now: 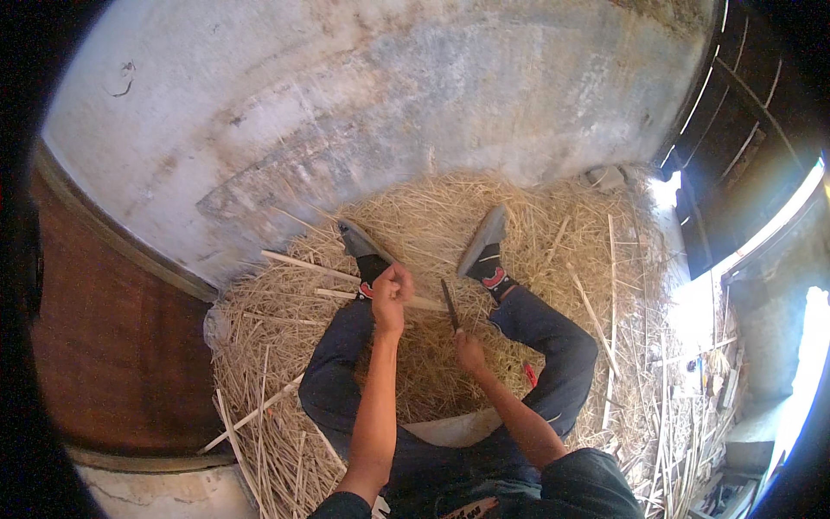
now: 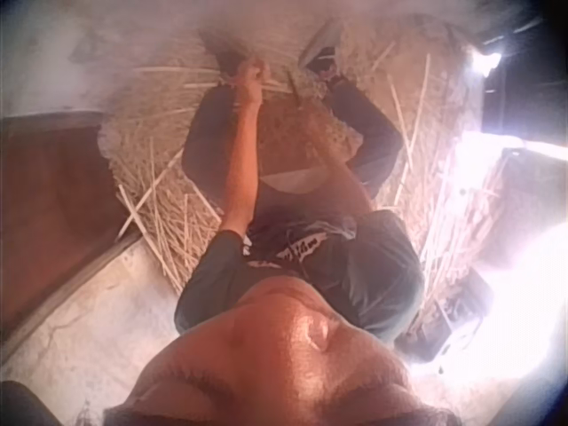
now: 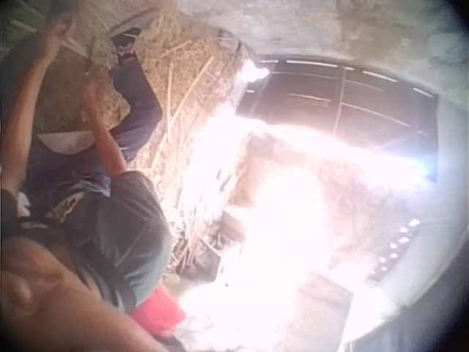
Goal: The person sits on a straw-covered floor and uses a large knife to sharpen the end of a thin wooden stick. They then switch to a red utility knife to further refine the tip of the stick, scraping away wood shavings. The person handles the stick and tools with both hands, rotating the stick to ensure an even point.
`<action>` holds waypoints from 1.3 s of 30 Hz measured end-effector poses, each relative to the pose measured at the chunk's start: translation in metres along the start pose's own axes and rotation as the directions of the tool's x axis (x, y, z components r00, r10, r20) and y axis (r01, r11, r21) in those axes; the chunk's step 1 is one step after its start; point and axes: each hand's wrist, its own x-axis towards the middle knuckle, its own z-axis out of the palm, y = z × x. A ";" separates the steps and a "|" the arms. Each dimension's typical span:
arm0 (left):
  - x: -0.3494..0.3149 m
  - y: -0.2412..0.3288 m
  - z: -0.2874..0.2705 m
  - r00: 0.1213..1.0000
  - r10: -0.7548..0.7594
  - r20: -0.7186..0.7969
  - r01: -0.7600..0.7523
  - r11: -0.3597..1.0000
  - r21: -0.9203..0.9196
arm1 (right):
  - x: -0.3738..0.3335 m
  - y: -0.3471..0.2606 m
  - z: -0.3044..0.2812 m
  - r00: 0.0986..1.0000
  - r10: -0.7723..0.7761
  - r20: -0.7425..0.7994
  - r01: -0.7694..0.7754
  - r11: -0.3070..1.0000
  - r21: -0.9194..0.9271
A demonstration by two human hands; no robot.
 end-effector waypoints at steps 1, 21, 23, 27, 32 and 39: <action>-0.004 -0.001 0.000 1.000 -0.005 -0.026 0.005 1.000 0.000 | -0.009 -0.016 -0.003 0.994 -0.090 -0.063 0.092 0.995 0.041; -0.010 -0.006 -0.023 0.999 0.048 0.009 -0.047 0.991 -0.127 | -0.005 0.019 -0.035 0.994 -0.112 -0.003 0.104 0.913 0.395; -0.017 -0.003 -0.035 0.994 0.058 -0.096 -0.072 0.986 -0.153 | -0.007 0.008 -0.034 0.996 0.083 0.032 -0.088 0.842 0.533; -0.028 -0.004 -0.058 0.967 0.088 -0.239 -0.141 0.966 -0.215 | 0.005 0.034 -0.030 0.906 0.256 0.336 -0.423 0.523 0.740; -0.038 -0.010 -0.099 0.928 0.132 -0.348 -0.256 0.905 -0.340 | 0.015 0.053 -0.003 0.843 0.303 0.445 -0.537 0.405 0.740; -0.059 0.004 -0.139 0.914 0.178 -0.364 -0.354 0.789 -0.503 | 0.010 0.023 -0.007 0.870 0.315 0.380 -0.490 0.460 0.741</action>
